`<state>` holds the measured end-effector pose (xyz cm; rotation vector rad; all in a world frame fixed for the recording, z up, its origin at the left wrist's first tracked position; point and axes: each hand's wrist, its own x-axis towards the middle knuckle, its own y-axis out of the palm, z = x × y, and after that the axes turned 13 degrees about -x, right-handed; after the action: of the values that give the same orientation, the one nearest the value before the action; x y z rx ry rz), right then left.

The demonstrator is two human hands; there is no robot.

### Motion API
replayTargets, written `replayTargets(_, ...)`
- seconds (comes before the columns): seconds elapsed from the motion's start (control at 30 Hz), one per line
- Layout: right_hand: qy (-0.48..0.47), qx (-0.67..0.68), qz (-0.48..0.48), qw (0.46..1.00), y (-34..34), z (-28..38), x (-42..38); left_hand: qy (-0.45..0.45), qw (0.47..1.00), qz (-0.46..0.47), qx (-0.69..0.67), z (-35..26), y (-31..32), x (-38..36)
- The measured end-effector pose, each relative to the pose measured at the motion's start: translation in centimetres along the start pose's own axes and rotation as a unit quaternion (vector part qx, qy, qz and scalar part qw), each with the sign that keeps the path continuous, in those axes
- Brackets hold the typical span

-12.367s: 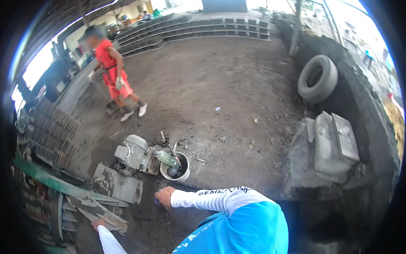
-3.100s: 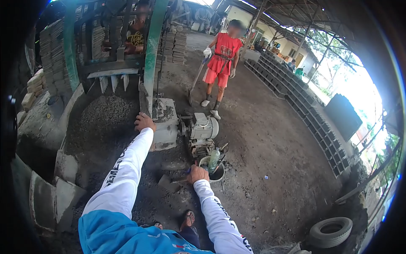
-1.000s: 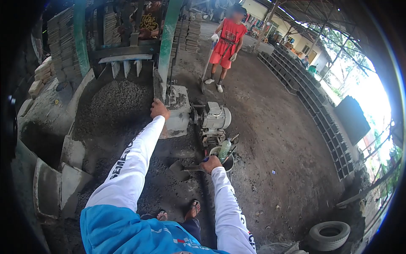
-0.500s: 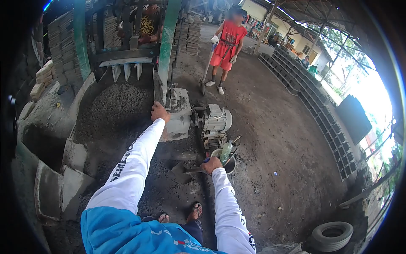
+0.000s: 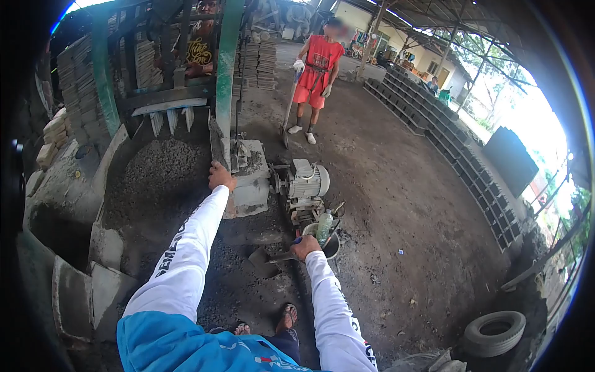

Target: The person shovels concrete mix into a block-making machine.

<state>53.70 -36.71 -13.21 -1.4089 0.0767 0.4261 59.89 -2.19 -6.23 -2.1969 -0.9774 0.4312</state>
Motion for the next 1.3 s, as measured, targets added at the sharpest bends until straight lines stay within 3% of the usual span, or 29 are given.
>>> replayTargets(0.13, -0.058, -0.074, -0.014, 0.995, 3.2, -2.3, 2.4, 0.008, 1.000, -0.010, 0.004, 0.4, 0.6, 0.5)
replayTargets(0.3, 0.062, -0.009, -0.060, 0.996, 0.1, 0.1, -1.5, 0.024, 0.999, -0.027, 0.006, 0.7, 1.4, 0.9)
replayTargets(0.5, 0.059, 0.011, -0.079, 0.995, -0.1, 0.2, -3.2, 0.017, 1.000, -0.025, -0.006, 1.3, 1.8, 2.0)
replayTargets(0.57, 0.072, 0.035, -0.086, 0.993, 0.1, 0.0, -4.3, 0.098, 0.993, -0.039, 0.044, 4.1, 4.7, 4.7)
replayTargets(0.6, 0.068, 0.044, -0.101, 0.992, 1.8, -0.8, -3.4, 0.079, 0.996, 0.017, 0.024, 3.4, 3.7, 4.3)
replayTargets(0.63, 0.058, 0.044, -0.076, 0.994, 0.7, -0.9, -4.7, 0.117, 0.992, -0.007, 0.050, 2.2, 2.4, 2.0)
replayTargets(0.7, 0.069, 0.066, -0.075, 0.993, -1.6, -0.4, -8.0, 0.181, 0.975, -0.010, 0.130, 5.4, 7.2, 9.2)
replayTargets(0.73, 0.079, 0.075, -0.099, 0.989, -0.1, -0.9, -7.5, 0.167, 0.978, -0.067, 0.107, 6.6, 9.0, 11.4)
replayTargets(0.8, 0.087, 0.077, -0.114, 0.987, 1.2, -1.8, -7.8, 0.111, 0.992, -0.023, 0.059, 5.4, 7.6, 9.9)
replayTargets(0.83, 0.084, 0.073, -0.104, 0.988, 1.1, -1.9, -8.5, 0.054, 0.998, -0.002, 0.018, 2.5, 4.3, 4.9)
replayTargets(1.03, 0.112, 0.100, -0.122, 0.981, 2.6, -3.2, -10.1, 0.062, 0.995, -0.064, 0.051, 3.2, 5.8, 6.5)
replayTargets(1.1, 0.128, 0.101, -0.133, 0.978, 3.8, -3.7, -9.9, 0.050, 0.998, -0.014, 0.026, 2.4, 4.4, 4.9)
replayTargets(1.3, 0.133, 0.111, -0.097, 0.980, 3.7, -5.0, -11.0, 0.079, 0.992, -0.040, 0.090, 3.4, 5.8, 6.5)
